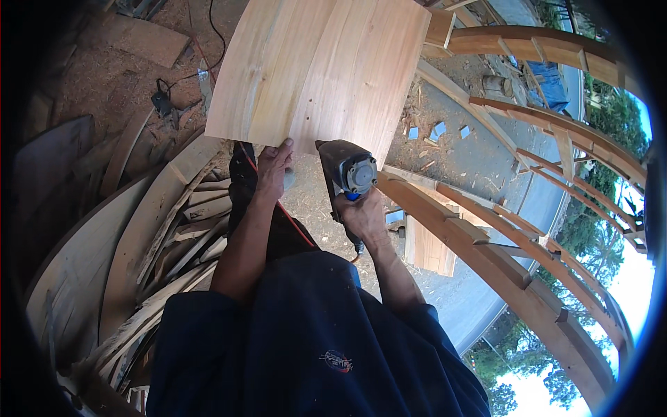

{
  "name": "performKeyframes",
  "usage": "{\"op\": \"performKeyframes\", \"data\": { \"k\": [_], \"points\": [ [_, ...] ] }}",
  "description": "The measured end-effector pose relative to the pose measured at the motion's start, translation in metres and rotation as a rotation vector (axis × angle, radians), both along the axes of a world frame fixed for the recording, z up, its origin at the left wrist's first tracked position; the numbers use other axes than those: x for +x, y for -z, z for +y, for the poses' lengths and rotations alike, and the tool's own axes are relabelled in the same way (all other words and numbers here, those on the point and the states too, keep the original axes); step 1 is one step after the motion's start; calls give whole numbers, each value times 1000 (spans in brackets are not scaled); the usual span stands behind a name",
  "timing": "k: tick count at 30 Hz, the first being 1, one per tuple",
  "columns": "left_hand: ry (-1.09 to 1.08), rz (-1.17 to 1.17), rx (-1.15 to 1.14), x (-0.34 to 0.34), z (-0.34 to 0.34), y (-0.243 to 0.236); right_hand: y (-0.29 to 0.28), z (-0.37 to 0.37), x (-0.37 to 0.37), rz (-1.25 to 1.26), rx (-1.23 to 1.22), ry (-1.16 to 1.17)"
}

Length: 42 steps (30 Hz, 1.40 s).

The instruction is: The person assembles a wooden box by positioning a wood panel against a frame and securing it with a pneumatic nail gun, then moves to a second box to repeat the process.

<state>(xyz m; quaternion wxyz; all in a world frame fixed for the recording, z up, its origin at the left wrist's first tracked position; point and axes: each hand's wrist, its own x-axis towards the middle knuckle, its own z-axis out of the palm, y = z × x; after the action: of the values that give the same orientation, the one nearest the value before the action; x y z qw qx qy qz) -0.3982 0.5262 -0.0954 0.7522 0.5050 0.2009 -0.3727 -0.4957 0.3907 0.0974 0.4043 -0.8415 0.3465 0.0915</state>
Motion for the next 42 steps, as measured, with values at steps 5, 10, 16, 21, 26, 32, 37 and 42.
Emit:
{"op": "performKeyframes", "data": {
  "k": [5,10,16,21,26,32,37,42],
  "points": [
    [-167,22,54,34,39,-2,0,16,24,112,214,91],
    [-82,-71,146,38,44,5,2,18,30,138,204,70],
    [-63,-124,138,34,45,7,-1,11,38,130,154,-17],
    [-56,-100,147,34,43,2,-8,13,42,203,184,35],
    [-91,-106,144,28,43,5,-3,21,29,182,117,11],
    [-99,-140,219,33,43,-3,8,30,30,56,149,70],
    [-38,-108,176,32,47,3,-6,23,40,253,171,61],
    [25,-89,201,36,41,-9,-2,18,34,184,155,47]
  ]
}}
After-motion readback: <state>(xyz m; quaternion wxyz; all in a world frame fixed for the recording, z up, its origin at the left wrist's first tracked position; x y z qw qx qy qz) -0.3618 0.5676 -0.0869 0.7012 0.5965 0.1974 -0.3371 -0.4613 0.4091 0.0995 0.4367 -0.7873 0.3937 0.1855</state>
